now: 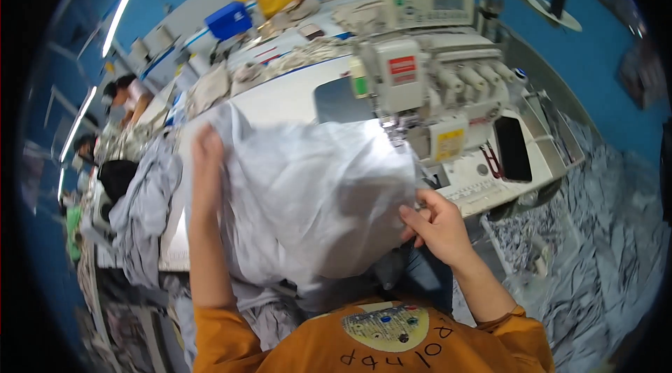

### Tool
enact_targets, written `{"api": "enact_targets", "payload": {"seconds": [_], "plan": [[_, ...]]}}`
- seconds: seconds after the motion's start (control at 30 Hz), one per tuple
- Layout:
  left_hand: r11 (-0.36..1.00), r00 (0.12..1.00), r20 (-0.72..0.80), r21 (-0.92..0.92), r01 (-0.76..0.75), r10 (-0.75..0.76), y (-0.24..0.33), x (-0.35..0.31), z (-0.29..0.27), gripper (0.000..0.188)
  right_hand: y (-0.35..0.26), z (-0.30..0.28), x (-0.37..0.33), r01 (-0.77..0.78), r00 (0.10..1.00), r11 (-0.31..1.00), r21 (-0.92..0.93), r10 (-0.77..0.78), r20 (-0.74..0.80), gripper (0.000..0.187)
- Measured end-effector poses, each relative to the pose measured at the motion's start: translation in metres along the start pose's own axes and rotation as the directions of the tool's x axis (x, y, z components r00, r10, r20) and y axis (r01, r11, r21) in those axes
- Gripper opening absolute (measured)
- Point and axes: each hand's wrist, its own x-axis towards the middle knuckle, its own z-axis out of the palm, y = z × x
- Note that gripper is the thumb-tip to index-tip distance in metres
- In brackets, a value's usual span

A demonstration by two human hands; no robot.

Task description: Operating an industrial sewing machine to stitch pieces of fabric together.

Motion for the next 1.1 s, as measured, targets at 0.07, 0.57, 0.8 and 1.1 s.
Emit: {"api": "enact_targets", "payload": {"seconds": [0.07,0.57,0.8,1.1], "plan": [[0.980,0.880,0.457,0.197,0.044,-0.131,-0.024,-0.043,-0.007,0.083,0.003,0.004,0.004,0.086,0.989,0.996,0.012,-0.084,-0.124,0.046],[0.822,0.995,0.093,0.565,-0.068,0.019,-0.069,-0.127,-0.010,0.011,0.007,0.008,0.036,0.070,0.993,0.974,0.217,-0.048,-0.103,0.030],[0.946,0.995,-0.044,0.316,-0.067,0.085,-0.076,-0.111,-0.008,0.008,0.007,0.009,0.035,0.084,0.994,0.934,0.348,-0.053,-0.098,0.027],[0.973,0.965,-0.135,0.090,-0.213,0.224,-0.071,-0.081,-0.009,0.011,0.005,0.003,0.037,0.090,0.995,0.933,0.349,-0.074,-0.060,0.023]]}}
